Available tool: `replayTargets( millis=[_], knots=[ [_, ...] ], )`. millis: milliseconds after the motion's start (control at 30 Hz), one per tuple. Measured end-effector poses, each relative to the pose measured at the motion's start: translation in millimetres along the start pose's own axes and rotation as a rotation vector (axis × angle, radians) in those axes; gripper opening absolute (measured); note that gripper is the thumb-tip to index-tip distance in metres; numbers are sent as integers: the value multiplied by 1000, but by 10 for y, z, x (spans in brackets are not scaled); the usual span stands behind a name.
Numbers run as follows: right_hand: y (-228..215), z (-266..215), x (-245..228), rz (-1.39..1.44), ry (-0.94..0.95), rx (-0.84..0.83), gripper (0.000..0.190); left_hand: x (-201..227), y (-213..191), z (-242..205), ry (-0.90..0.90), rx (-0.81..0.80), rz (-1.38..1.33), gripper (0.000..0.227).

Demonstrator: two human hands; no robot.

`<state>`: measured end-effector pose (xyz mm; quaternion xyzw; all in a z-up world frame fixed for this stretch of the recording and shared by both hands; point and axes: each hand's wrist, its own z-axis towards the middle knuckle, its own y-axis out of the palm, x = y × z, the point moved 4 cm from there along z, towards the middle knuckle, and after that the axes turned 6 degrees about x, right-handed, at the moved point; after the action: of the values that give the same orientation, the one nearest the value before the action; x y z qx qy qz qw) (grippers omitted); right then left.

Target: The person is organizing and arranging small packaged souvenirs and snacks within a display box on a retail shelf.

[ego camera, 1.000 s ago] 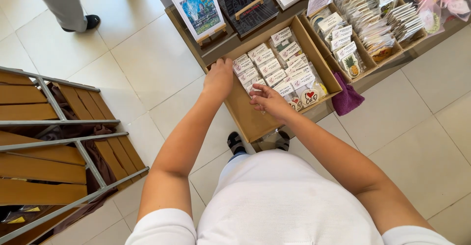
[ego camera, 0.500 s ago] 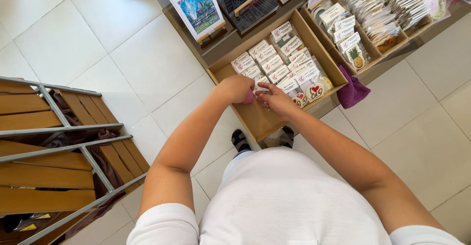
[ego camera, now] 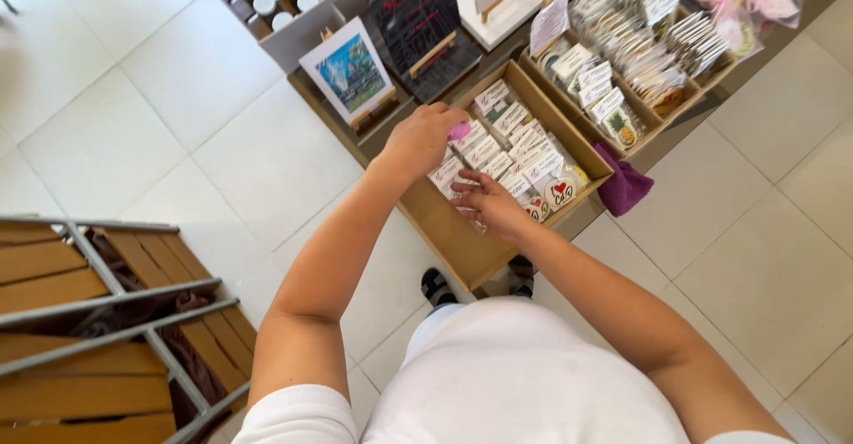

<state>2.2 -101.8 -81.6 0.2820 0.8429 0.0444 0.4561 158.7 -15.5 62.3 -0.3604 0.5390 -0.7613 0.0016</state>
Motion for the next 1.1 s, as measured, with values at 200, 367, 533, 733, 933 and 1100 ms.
replayTargets(
  millis=[200,367,533,733,933,1100],
  knots=[
    [-31,-17,38,63,-13,34,54,-325,410,129,330,111,326,21],
    [18,-40,39,55,-28,60,51,-239,248,-158,217,-153,589,18],
    [153,-95,4,62,-25,63,50,-331,232,-404,153,-352,612,19],
    [163,-197,-36,127,-54,37,50,-539,314,-617,13,-484,584,20],
    [58,-553,-264,126,-100,85,46,-373,206,-660,-131,-502,264,24],
    [-111,-1034,-363,-151,-67,143,42,-348,852,-891,-12,-511,555,19]
  ],
)
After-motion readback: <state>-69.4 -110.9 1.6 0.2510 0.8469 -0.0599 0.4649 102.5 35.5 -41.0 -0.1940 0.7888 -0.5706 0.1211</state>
